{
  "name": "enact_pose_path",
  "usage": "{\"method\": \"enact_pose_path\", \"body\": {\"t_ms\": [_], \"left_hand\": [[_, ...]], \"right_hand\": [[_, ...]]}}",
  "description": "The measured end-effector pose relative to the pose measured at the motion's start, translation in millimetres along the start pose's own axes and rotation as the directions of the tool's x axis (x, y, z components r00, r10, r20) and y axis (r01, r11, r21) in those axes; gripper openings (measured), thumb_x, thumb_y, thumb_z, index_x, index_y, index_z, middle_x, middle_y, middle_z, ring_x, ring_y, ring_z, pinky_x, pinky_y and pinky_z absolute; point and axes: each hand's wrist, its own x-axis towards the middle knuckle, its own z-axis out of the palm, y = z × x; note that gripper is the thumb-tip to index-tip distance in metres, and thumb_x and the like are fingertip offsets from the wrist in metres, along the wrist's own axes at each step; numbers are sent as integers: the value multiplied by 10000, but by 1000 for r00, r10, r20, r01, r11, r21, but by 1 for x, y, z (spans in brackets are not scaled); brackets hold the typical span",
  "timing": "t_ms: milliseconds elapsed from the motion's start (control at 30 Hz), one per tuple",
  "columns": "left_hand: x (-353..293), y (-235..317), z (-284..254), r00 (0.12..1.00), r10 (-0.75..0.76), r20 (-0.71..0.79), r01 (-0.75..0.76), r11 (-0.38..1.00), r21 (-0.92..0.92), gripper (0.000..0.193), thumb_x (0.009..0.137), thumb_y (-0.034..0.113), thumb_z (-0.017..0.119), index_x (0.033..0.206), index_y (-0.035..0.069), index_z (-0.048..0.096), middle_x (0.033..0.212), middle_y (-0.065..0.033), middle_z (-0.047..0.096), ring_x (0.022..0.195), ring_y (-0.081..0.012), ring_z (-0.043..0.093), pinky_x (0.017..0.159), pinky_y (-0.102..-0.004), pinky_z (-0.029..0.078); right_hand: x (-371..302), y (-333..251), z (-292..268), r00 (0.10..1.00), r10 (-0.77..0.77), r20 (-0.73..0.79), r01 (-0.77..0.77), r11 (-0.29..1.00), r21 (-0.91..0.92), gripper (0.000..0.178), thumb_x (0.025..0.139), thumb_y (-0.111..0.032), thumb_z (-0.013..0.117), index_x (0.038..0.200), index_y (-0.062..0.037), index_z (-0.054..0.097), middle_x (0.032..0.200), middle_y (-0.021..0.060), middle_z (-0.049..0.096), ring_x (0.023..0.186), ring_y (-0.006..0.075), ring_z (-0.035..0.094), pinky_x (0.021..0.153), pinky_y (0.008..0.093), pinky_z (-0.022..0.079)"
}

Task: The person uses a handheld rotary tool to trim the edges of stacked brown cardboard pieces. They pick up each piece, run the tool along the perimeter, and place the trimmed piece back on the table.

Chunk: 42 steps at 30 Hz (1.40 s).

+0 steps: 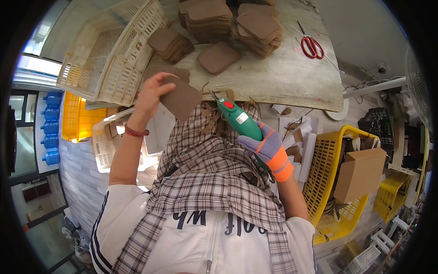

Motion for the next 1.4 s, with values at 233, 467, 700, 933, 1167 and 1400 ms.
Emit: {"method": "enact_pose_path", "body": {"t_ms": [233, 467, 700, 933, 1167, 1400], "left_hand": [[33, -5, -64, 680, 676, -283, -76, 449, 890, 352, 798, 43, 606, 1146, 28, 549, 1081, -100, 558, 1015, -236, 516, 905, -384, 391], [77, -20, 61, 738, 642, 206, -209, -73, 975, 390, 787, 230, 652, 1107, 18, 584, 1149, -119, 523, 1122, -294, 428, 911, -423, 342], [100, -52, 81, 765, 641, 65, -141, 68, 988, 405, 729, 236, 712, 1012, -30, 596, 1168, -138, 511, 1129, -292, 409, 922, -437, 306], [87, -49, 91, 769, 636, -66, -189, 325, 927, 354, 612, 145, 793, 820, 59, 520, 1008, -120, 494, 1013, -310, 417, 872, -437, 313], [72, -53, 96, 794, 587, -158, -365, 668, 649, 292, 717, 88, 724, 838, 56, 461, 948, -97, 515, 886, -262, 473, 782, -393, 392], [45, -55, 115, 971, 45, -235, -183, 773, -608, 262, 873, 35, 571, 1110, 10, 461, 1142, -83, 539, 1002, -191, 546, 900, -334, 450]], "right_hand": [[-2, 14, -19, 996, 30, -88, -34, 999, -41, 383, 771, -201, 741, 1020, 24, 557, 698, 33, 608, 552, 74, 550, 491, 223, 453], [2, 34, -23, 987, 21, -162, -34, 997, -75, 362, 767, -219, 745, 976, 21, 573, 644, 27, 594, 529, 68, 536, 480, 223, 428], [-1, 41, -24, 984, 29, -179, -33, 999, -19, 364, 763, -225, 749, 978, 14, 577, 669, 19, 609, 551, 60, 541, 485, 211, 418], [4, 43, -27, 983, 28, -180, -35, 999, -34, 357, 775, -231, 738, 970, 15, 567, 689, 32, 622, 547, 67, 549, 488, 211, 427], [4, 38, -26, 980, 24, -196, -28, 999, -18, 358, 772, -238, 740, 956, 11, 560, 673, 33, 613, 543, 68, 550, 482, 215, 431], [4, 36, -18, 967, -20, -254, 23, 1000, 8, 366, 769, -230, 741, 970, 14, 557, 674, 31, 611, 532, 71, 547, 469, 215, 430]]}}
